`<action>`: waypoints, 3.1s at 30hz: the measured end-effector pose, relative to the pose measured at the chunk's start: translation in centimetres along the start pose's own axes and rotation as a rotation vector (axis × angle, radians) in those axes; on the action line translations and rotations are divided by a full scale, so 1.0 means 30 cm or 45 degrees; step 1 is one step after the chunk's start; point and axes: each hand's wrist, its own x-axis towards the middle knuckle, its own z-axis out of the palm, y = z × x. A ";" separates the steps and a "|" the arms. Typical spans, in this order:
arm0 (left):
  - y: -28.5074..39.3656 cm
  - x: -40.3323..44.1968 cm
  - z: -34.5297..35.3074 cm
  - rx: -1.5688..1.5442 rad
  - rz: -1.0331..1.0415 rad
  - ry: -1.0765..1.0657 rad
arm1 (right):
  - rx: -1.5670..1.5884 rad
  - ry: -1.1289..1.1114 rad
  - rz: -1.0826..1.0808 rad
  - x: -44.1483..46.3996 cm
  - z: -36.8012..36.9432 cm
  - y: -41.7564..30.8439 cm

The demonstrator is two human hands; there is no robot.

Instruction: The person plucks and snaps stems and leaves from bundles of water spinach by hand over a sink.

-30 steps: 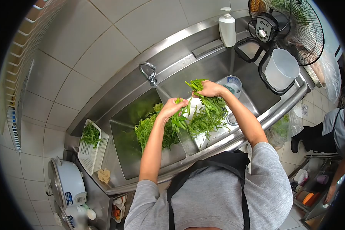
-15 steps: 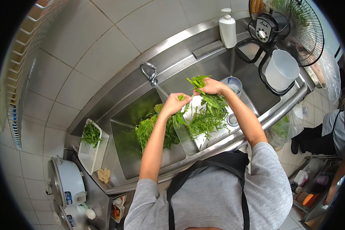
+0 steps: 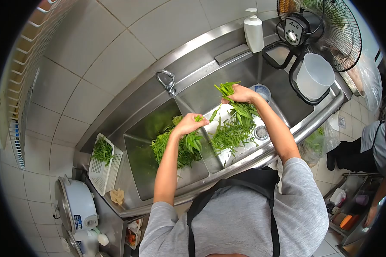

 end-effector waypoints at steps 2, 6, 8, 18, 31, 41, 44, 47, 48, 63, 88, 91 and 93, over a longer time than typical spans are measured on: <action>-0.026 0.008 -0.008 0.078 0.096 0.165 | 0.007 0.031 0.039 -0.013 -0.011 -0.017; -0.014 0.061 -0.003 -0.017 0.194 0.311 | -0.105 -0.039 -0.025 0.015 0.022 0.008; 0.063 0.057 0.021 0.047 0.217 0.274 | -0.242 -0.078 -0.035 0.047 0.063 0.020; -0.133 0.108 0.033 -0.251 0.255 0.297 | 0.308 0.225 0.196 0.013 0.052 0.046; -0.013 0.108 0.076 -0.204 0.139 0.123 | 0.179 0.168 0.040 0.024 0.132 -0.017; -0.084 0.041 0.043 -0.006 0.097 0.035 | -0.219 -0.105 0.025 -0.011 0.069 -0.032; -0.262 0.089 0.021 0.164 0.190 0.238 | -0.330 -0.063 0.069 -0.016 0.049 -0.011; -0.152 0.038 0.017 0.275 0.045 0.693 | -0.333 -0.076 0.065 -0.002 0.044 0.006; -0.122 0.039 0.020 0.235 0.073 0.746 | -0.339 -0.082 0.053 0.002 0.044 0.012; 0.016 0.054 0.067 0.388 0.170 0.399 | -0.485 -0.099 -0.146 -0.029 0.075 -0.071; -0.029 0.091 0.070 0.057 0.258 0.290 | -0.165 -0.053 -0.086 -0.018 0.088 -0.071; -0.086 0.096 0.064 -0.095 0.231 0.366 | 0.651 -0.083 0.105 -0.010 0.050 0.017; -0.107 0.103 0.060 -0.268 0.207 0.403 | 0.939 -0.111 0.094 0.001 0.046 0.091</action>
